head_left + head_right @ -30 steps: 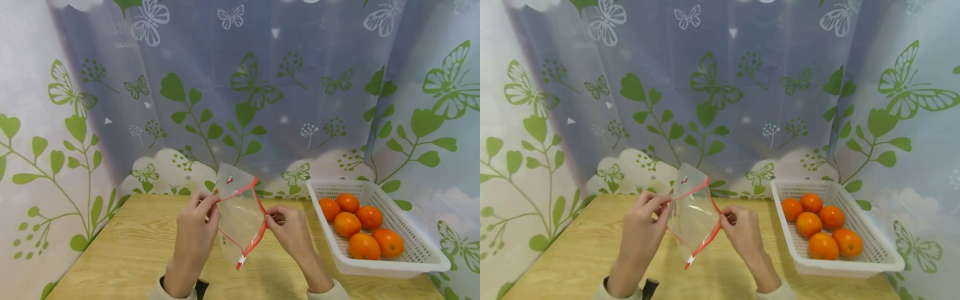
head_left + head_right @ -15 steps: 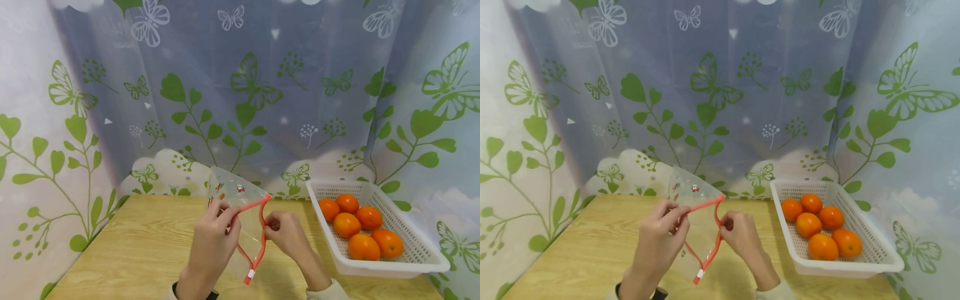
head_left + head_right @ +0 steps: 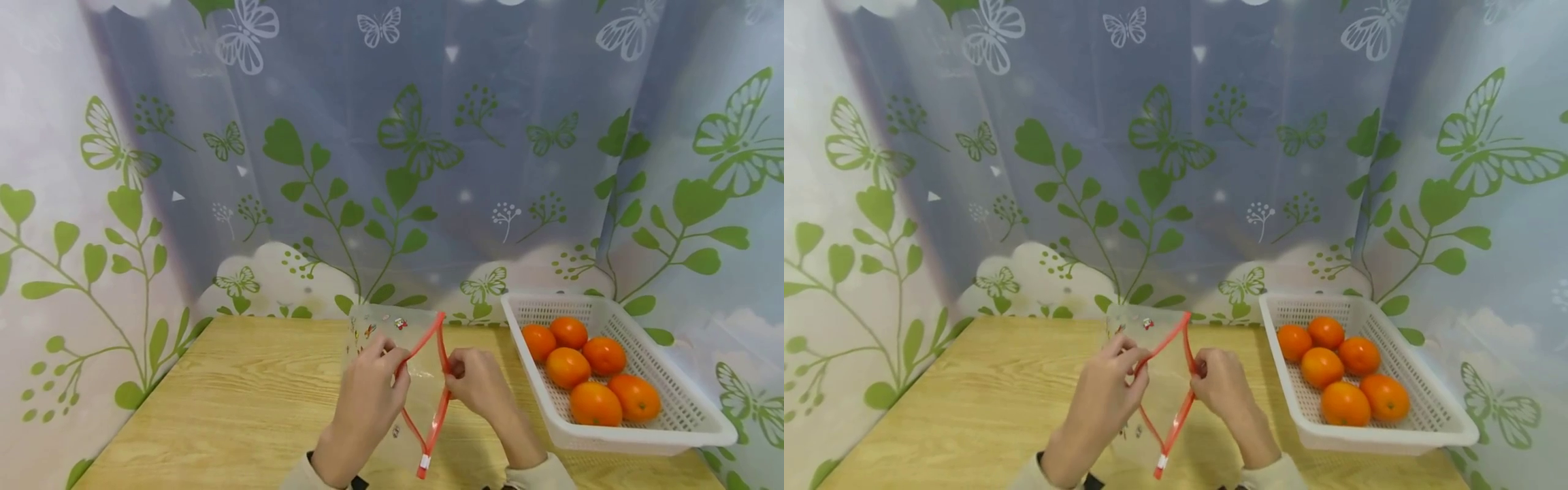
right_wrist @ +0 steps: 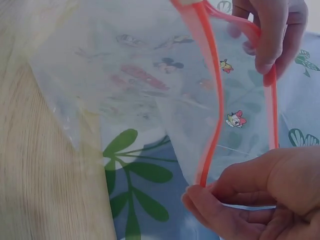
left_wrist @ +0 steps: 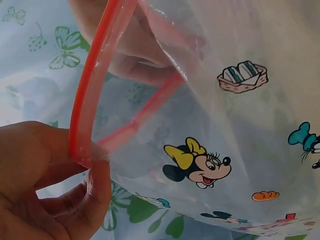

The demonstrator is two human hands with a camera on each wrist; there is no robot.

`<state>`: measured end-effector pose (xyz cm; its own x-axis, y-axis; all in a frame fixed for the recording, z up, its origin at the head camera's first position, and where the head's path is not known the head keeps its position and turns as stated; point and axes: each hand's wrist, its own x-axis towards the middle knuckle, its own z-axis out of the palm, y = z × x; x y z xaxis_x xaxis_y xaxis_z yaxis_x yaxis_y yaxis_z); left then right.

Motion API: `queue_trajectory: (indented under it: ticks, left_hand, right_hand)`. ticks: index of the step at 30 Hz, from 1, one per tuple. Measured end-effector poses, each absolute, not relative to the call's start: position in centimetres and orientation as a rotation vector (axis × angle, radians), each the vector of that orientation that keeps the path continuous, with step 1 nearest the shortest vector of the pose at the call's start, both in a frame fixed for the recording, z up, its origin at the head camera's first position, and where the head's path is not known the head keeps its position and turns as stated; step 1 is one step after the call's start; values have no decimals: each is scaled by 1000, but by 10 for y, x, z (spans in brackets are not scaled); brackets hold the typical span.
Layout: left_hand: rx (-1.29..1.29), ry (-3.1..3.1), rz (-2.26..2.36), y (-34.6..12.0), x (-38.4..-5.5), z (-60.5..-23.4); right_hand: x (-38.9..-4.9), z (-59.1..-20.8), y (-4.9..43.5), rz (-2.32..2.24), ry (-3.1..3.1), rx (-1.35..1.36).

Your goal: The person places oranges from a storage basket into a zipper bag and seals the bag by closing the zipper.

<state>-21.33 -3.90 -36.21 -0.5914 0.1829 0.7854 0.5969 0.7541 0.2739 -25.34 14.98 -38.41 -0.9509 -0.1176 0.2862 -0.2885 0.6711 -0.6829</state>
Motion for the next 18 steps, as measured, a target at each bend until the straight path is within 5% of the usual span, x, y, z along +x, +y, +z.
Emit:
queue_trajectory:
  ticks: [18]
  left_hand:
    - [-725, -1842, -664, -31, -195, -349]
  right_hand:
    - [-252, -386, 133, 1209, -2618, 597]
